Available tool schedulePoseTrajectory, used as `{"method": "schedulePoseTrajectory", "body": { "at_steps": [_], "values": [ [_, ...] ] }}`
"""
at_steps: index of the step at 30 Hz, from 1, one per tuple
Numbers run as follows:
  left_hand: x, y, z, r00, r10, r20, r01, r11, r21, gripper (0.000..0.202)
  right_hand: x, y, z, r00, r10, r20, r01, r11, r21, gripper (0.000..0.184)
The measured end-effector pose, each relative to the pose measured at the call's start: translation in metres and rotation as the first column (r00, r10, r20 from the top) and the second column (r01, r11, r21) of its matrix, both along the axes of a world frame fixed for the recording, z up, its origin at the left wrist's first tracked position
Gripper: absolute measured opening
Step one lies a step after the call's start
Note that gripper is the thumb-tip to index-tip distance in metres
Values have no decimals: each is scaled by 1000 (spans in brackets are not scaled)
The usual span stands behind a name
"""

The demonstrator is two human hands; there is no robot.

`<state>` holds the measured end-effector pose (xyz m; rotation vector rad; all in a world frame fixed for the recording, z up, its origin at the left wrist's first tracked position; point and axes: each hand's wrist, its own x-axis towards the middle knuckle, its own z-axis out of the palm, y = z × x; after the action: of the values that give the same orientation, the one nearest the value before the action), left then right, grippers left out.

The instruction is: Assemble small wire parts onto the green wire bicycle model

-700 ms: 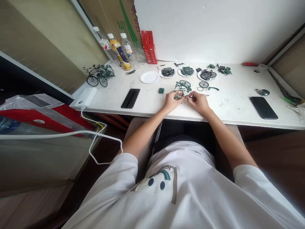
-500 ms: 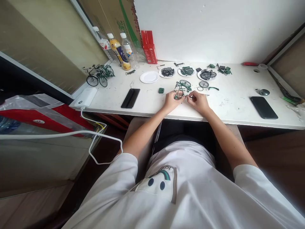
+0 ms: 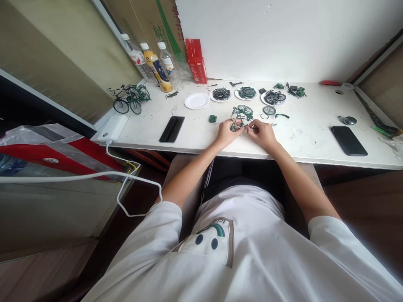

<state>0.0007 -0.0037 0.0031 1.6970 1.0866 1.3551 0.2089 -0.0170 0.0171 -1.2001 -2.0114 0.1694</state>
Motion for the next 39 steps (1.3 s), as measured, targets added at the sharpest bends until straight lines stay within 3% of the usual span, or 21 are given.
{"method": "schedulePoseTrajectory", "body": {
  "at_steps": [21, 39],
  "values": [
    [0, 2, -4, 999, 15, -39, -14, 999, 30, 34, 1, 5, -3, 999, -29, 18, 29, 999, -14, 39],
    [-1, 6, -11, 997, 42, -66, -38, 997, 66, 33, 2, 4, 2, 991, 44, 129, -39, 998, -45, 61]
  ]
}}
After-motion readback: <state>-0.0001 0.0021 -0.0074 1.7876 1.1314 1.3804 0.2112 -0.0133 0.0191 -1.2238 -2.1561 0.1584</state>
